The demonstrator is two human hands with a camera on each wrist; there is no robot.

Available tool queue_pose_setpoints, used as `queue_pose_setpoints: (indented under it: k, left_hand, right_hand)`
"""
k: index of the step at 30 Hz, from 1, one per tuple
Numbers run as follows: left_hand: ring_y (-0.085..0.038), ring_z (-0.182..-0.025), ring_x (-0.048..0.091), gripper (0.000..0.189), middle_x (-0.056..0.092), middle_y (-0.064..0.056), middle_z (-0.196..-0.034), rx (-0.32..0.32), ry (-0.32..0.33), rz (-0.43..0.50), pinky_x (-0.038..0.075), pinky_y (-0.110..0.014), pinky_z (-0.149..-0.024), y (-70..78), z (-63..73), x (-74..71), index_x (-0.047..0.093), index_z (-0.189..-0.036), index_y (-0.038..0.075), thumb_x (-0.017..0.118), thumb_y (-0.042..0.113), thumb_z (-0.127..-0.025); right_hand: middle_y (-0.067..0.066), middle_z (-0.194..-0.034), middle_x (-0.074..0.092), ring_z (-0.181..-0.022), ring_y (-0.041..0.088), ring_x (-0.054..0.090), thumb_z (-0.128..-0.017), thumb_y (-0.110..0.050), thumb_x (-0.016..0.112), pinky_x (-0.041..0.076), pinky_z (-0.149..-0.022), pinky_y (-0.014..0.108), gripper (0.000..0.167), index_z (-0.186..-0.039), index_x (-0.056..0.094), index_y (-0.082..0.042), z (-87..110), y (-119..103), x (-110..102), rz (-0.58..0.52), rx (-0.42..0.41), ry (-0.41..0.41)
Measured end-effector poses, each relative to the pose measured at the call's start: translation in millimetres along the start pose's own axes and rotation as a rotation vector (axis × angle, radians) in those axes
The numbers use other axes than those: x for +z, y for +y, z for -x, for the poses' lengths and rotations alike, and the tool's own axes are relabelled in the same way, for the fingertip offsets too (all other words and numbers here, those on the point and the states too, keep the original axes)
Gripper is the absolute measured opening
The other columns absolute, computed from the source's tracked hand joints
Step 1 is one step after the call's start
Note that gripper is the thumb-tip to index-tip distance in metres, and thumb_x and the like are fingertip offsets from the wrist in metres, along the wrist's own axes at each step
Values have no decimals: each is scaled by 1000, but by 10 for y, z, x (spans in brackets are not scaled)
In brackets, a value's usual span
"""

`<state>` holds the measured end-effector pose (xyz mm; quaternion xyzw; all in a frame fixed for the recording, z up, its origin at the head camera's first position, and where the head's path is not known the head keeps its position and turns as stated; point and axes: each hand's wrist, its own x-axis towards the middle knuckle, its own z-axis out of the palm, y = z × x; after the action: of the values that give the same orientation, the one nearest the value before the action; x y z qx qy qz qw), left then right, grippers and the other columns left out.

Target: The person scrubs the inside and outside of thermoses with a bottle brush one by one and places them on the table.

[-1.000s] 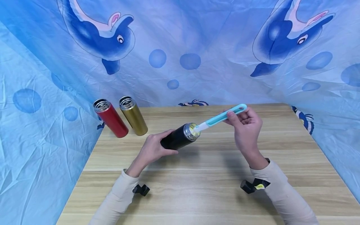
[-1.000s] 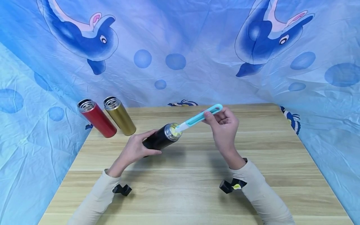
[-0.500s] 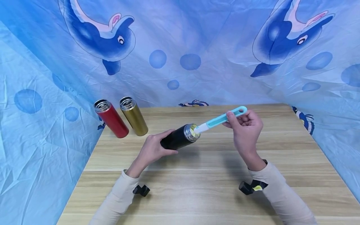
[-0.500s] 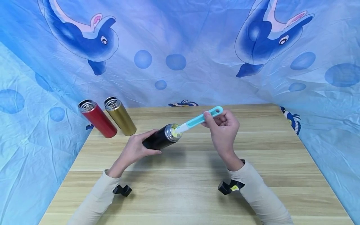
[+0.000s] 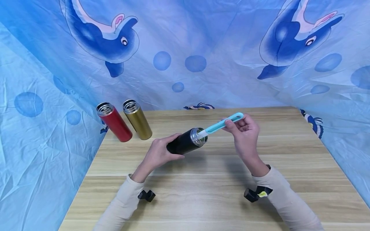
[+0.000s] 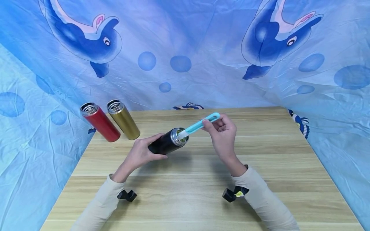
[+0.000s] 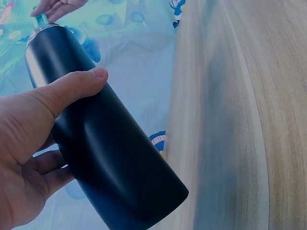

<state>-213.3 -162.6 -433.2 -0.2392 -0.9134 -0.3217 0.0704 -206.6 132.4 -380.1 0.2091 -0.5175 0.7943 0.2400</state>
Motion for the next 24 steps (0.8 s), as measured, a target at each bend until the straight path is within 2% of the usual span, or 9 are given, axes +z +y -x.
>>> queue_pose_setpoints:
  k: [4, 8, 15, 24]
  left_hand:
    - [-29, -104, 71, 79, 71, -8, -127, -7, -3, 7, 59, -47, -86, -6, 0, -10, 64, -139, 18, 96, 34, -69]
    - [-30, -104, 71, 79, 71, -9, -127, -10, -2, 8, 59, -48, -87, -8, 7, -16, 64, -140, 18, 96, 33, -69]
    - [-29, -103, 71, 78, 72, -9, -125, -17, -2, 7, 59, -48, -87, -21, 13, -13, 65, -137, 20, 97, 34, -68]
    - [-28, -103, 70, 76, 72, -7, -124, -13, -10, 28, 59, -48, -87, -22, 7, -20, 64, -135, 20, 97, 34, -68]
  right_hand:
    - [15, -95, 77, -90, 25, 76, -93, 13, 64, 62, -78, 37, 8, -98, 63, 7, -11, 5, -10, -34, 6, -47]
    - [18, -95, 77, -90, 27, 77, -92, 14, 65, 62, -78, 38, 7, -96, 62, 8, -21, -9, -27, -59, -8, -55]
    - [19, -89, 76, -83, 28, 77, -90, 16, 65, 62, -70, 37, 8, -96, 62, 12, -61, -60, -41, -105, -46, 15]
    - [19, -87, 76, -78, 25, 77, -87, 19, 67, 62, -66, 36, 10, -96, 64, 14, -102, -157, -46, -86, -85, 75]
